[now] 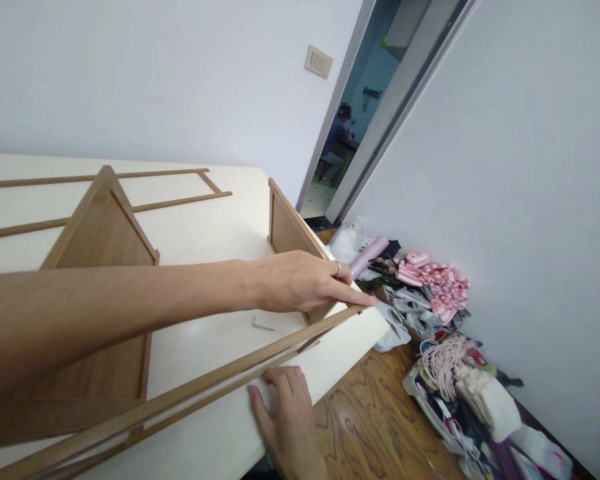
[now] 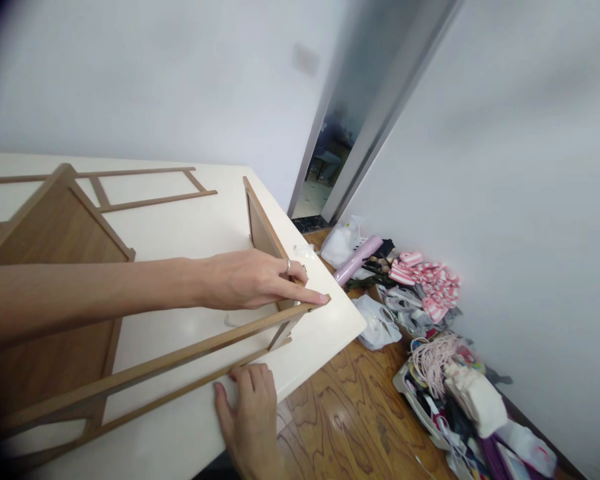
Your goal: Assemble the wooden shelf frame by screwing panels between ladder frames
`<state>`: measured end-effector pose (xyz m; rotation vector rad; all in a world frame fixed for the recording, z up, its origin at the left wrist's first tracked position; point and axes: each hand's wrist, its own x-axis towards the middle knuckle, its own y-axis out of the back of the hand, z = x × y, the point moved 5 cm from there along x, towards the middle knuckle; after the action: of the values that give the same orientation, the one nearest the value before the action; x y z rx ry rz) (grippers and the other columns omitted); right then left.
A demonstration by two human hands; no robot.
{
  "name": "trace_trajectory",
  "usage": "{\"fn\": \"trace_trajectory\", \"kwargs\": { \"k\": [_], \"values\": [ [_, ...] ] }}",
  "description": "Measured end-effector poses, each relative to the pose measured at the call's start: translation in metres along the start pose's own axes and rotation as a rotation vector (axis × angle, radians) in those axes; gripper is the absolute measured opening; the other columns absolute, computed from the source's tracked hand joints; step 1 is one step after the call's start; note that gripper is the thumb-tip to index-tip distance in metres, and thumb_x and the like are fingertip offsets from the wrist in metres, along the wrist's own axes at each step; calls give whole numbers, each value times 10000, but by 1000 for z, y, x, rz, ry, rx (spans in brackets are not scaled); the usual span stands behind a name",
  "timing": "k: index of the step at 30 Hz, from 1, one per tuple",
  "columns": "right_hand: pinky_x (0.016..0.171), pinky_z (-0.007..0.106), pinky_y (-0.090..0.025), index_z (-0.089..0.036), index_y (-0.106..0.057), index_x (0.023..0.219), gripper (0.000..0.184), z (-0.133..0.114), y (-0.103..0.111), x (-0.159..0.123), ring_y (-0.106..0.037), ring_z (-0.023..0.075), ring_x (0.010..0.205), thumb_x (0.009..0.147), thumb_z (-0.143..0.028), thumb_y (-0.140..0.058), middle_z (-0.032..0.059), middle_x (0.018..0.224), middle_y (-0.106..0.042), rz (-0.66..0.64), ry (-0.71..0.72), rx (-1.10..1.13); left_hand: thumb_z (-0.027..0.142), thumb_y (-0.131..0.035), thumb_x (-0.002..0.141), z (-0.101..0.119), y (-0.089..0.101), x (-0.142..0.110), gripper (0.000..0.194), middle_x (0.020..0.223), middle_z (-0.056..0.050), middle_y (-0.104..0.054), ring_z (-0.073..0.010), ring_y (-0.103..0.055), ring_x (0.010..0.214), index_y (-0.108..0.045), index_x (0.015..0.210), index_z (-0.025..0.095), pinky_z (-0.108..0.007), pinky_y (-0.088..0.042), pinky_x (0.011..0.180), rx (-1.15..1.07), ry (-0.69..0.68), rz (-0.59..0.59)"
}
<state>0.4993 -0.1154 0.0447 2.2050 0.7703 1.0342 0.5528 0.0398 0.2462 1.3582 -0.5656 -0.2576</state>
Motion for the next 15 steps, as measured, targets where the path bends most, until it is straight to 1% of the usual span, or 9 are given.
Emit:
{"fn": "trace_trajectory", "kwargs": {
  "k": [3,5,6,8,10,13,15],
  "values": [
    [692,317,-538,-246,-599,911,134,-2,4,6,-666,204,783,953,-125,-637,13,833,-680,-26,31,10,80,-456,1046,0,1,0,577,1345,-71,-695,-165,-714,989,-543,1553,342,-237,-516,703,-10,-5,6],
    [686,301,-543,-244,-595,891,147,-4,6,11,-669,190,775,984,-130,-597,14,823,-672,-39,47,19,87,-457,1050,-1,1,-1,573,1348,-69,-693,-164,-711,1000,-541,1553,347,-234,-513,707,-10,-3,6],
    [693,298,-552,-241,-604,911,140,-6,6,15,-674,187,784,999,-136,-576,18,834,-675,-48,56,21,90,-457,1051,-1,1,-1,572,1354,-68,-690,-165,-710,1009,-537,1555,349,-233,-515,715,-9,0,0],
    [731,308,-578,-233,-630,994,141,-7,3,26,-688,194,829,1018,-133,-533,34,883,-695,-72,77,13,91,-448,1053,-1,0,-1,578,1369,-68,-683,-169,-709,1022,-528,1561,354,-236,-522,740,-8,4,-11],
    [786,338,-603,-225,-651,1088,199,-7,-5,39,-702,215,890,1012,-110,-507,56,951,-717,-99,95,-15,86,-439,1052,-2,-1,-2,588,1389,-68,-673,-174,-706,1053,-517,1567,360,-238,-533,777,-11,0,-14],
    [873,435,-617,-193,-655,1240,325,-1,-22,64,-708,282,1012,983,-70,-499,123,1107,-735,-116,97,-85,81,-436,1048,-3,-3,-3,596,1404,-65,-662,-170,-700,1089,-514,1565,367,-229,-541,823,-32,-13,-1],
    [946,510,-600,-176,-630,1344,389,5,-34,81,-688,324,1124,996,-73,-491,170,1241,-711,-112,92,-127,89,-429,1054,-4,-3,-3,590,1412,-66,-655,-170,-698,1098,-508,1569,367,-229,-544,843,-45,-20,1]
  ]
}}
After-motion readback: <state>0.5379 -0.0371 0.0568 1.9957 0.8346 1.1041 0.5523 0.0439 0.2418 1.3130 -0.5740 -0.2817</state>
